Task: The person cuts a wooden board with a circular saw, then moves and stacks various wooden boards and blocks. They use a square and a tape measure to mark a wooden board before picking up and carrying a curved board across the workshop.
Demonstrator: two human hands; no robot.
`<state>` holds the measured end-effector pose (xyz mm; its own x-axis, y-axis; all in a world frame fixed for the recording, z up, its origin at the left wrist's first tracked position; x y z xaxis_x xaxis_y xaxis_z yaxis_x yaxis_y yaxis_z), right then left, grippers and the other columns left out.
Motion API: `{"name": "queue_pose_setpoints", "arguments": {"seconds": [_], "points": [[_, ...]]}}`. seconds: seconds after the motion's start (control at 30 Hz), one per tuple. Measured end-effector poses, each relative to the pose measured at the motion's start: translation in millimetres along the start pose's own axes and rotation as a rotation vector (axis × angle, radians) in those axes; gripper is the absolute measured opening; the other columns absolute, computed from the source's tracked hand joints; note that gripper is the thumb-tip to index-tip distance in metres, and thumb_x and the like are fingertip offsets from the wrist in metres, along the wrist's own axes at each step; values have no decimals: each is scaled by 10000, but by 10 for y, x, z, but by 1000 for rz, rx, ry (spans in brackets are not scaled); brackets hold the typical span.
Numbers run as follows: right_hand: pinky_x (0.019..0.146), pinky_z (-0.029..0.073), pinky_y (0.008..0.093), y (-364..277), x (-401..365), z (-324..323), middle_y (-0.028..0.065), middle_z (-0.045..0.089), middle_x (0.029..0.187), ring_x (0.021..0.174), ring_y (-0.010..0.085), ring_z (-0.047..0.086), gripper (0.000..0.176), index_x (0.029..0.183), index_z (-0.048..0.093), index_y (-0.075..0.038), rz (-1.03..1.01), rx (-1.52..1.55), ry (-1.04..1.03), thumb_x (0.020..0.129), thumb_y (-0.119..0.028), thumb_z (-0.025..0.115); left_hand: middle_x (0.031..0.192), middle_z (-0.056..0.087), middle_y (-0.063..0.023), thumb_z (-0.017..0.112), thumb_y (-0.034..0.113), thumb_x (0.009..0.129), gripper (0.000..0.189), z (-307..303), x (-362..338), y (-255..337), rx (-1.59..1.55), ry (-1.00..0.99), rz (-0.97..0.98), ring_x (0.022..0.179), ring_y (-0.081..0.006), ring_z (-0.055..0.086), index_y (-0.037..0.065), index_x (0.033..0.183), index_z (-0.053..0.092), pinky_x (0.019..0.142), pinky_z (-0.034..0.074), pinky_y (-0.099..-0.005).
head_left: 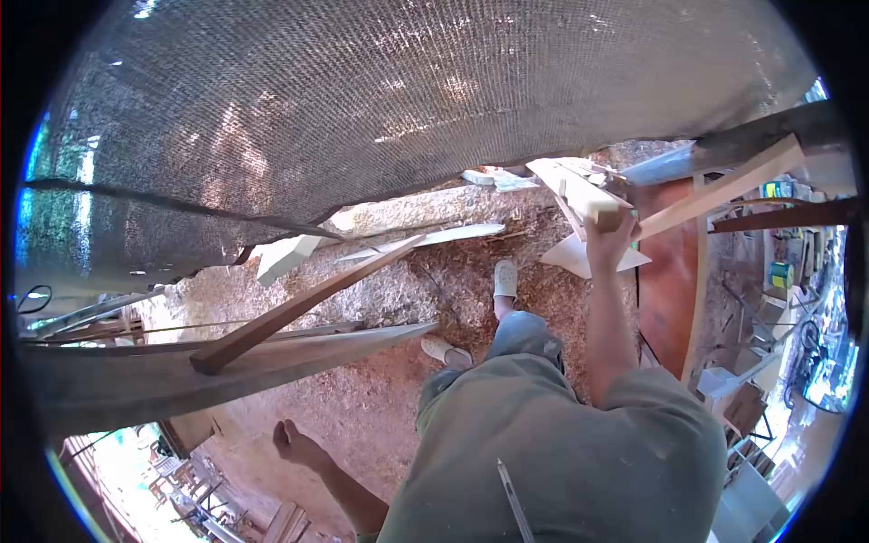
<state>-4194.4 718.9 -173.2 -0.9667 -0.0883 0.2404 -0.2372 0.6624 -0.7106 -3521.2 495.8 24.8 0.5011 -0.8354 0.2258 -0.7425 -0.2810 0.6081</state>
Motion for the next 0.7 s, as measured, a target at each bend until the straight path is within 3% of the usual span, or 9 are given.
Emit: {"name": "queue_pose_setpoints", "arguments": {"seconds": [0.1,0.17,0.23,0.33,0.43,0.5,0.57,0.63,0.7], "points": [[992,359,479,394,-281,273,197,413,1221,1156,374,400,620,1173,474,-68,135,-103,-88,628,-112,766,1040,637,-184,659,101,830,296,37,-39,-193,101,-58,-62,968,-267,591,-95,1046,609,873,464,-371],[981,366,493,592,-346,480,198,427,1224,1175,383,396,688,1226,459,-96,44,-202,-122,625,-152,790,1054,629,-186,668,100,815,318,100,-81,-294,104,-117,-15,975,-273,588,-91,1061,602,871,466,-378],[961,380,504,684,-373,636,194,442,1224,1190,387,399,734,1252,452,-126,319,-378,-200,619,-201,815,1053,621,-185,680,116,800,343,71,-128,-374,143,-125,-5,973,-276,584,-79,1071,598,868,468,-382],[953,389,513,740,-293,892,193,449,1234,1176,367,438,704,1255,459,-146,473,-423,-231,666,-310,807,1001,613,-170,703,161,777,373,-40,-189,-557,273,-161,10,952,-264,579,-60,1059,599,845,474,-387],[948,410,508,707,-225,1036,191,468,1232,1156,351,477,693,1283,455,-140,655,-494,-271,728,-434,749,993,610,-160,716,176,766,394,-129,-156,-1112,477,-255,20,943,-244,575,-63,1055,597,825,474,-383],[936,426,507,968,-265,1134,190,490,1219,1156,360,485,662,1253,496,-115,977,-564,-243,748,-486,708,972,615,-148,725,178,756,385,-169,-167,-1707,452,-339,-92,924,-231,574,-55,1035,600,813,468,-371],[918,441,512,805,-294,1051,186,507,1220,1141,371,501,613,1193,546,-62,817,-608,-319,768,-486,672,950,620,-137,735,179,746,376,-39,-269,-1834,402,-422,-214,905,-218,572,-48,1015,604,802,463,-359],[919,435,529,529,-368,1107,185,519,1222,1137,387,503,557,1147,572,-22,483,-511,-586,774,-424,667,896,624,-113,756,187,724,360,58,-548,-1840,437,-536,-521,853,-205,565,-31,969,608,780,448,-339],[908,441,521,327,-592,913,202,558,1183,1128,383,512,504,1108,595,-2,319,-494,-448,760,-358,667,872,620,-106,761,195,718,355,199,-616,-2012,421,-580,-525,831,-200,558,-25,949,607,760,447,-342]]}}
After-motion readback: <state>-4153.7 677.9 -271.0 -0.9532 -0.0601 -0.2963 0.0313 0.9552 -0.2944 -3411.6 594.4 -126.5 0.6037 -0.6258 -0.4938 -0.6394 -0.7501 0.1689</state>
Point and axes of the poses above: each hand's wrist, its own x-axis towards the middle knuckle, its own z-axis out of the palm, y = z × x, the point moved 6 cm from there along x, towards the middle knuckle
